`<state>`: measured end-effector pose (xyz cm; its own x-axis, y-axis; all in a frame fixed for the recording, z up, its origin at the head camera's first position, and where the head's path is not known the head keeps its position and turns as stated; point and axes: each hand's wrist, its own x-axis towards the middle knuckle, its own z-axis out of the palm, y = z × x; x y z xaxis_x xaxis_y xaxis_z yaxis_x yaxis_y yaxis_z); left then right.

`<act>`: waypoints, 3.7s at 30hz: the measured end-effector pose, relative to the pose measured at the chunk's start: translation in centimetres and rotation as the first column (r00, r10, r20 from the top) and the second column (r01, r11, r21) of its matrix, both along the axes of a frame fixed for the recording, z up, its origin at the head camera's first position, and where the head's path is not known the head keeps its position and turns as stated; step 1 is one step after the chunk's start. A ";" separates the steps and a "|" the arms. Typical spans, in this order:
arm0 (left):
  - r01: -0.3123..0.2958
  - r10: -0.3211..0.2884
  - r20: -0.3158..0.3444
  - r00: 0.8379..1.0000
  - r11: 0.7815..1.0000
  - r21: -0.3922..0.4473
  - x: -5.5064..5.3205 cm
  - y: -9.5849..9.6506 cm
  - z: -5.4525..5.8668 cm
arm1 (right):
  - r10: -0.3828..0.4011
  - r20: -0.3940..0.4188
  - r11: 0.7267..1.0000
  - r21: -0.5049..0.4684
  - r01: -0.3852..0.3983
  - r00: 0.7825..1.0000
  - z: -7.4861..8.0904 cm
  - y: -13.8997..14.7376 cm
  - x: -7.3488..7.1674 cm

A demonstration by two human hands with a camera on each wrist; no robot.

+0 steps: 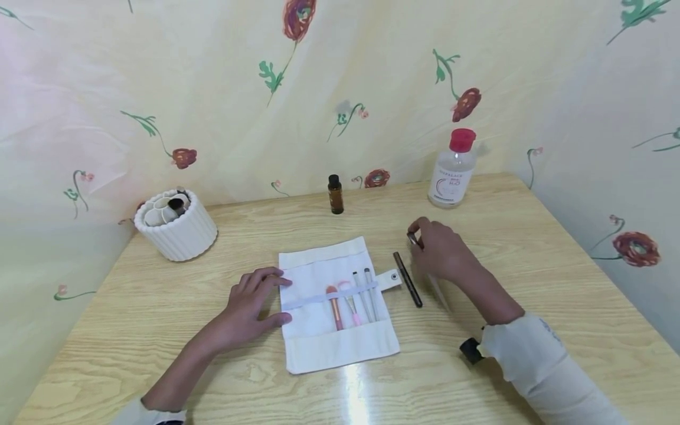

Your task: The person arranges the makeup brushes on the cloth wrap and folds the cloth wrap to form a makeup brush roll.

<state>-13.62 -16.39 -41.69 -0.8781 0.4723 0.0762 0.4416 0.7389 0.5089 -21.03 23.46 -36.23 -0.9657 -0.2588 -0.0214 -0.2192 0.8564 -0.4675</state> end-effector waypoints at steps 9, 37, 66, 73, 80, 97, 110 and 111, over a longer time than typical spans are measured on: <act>0.000 0.000 0.002 1.000 1.000 0.000 0.0 0.0 0.0 | -0.093 -0.334 0.967 -0.253 0.006 0.938 2.1 -2.1 -0.9; 0.001 -0.001 -0.004 1.000 1.000 0.001 0.0 0.1 0.0 | 0.164 -0.194 0.801 -0.546 -0.246 0.967 -0.4 -12.9 -0.7; 0.006 -0.005 -0.016 1.000 1.000 0.005 -0.1 -0.1 0.2 | 0.448 0.063 0.859 -0.305 -0.410 0.892 -2.0 -14.1 0.5; 0.002 -0.002 -0.026 1.000 1.000 0.002 -0.1 -0.1 0.1 | 0.562 0.080 0.821 -0.179 -0.543 0.823 -1.4 -13.8 0.7; -0.004 0.004 -0.008 1.000 1.000 -0.002 0.0 0.0 0.0 | 0.496 -0.017 0.862 -0.108 -0.495 0.868 -0.1 -12.0 0.9; -0.013 0.013 0.007 1.000 1.000 0.002 0.0 -0.1 0.2 | 0.124 0.110 0.979 0.151 -0.140 0.986 0.6 -2.8 -0.7; -0.006 0.006 0.019 1.000 1.000 0.010 0.1 0.0 0.3 | 0.104 -0.033 0.994 -0.037 -0.105 0.994 1.4 -3.7 -1.6; -0.006 0.005 0.021 1.000 1.000 0.012 0.1 0.0 0.3 | 0.099 -0.061 0.992 -0.073 -0.103 0.993 1.6 -4.0 -1.8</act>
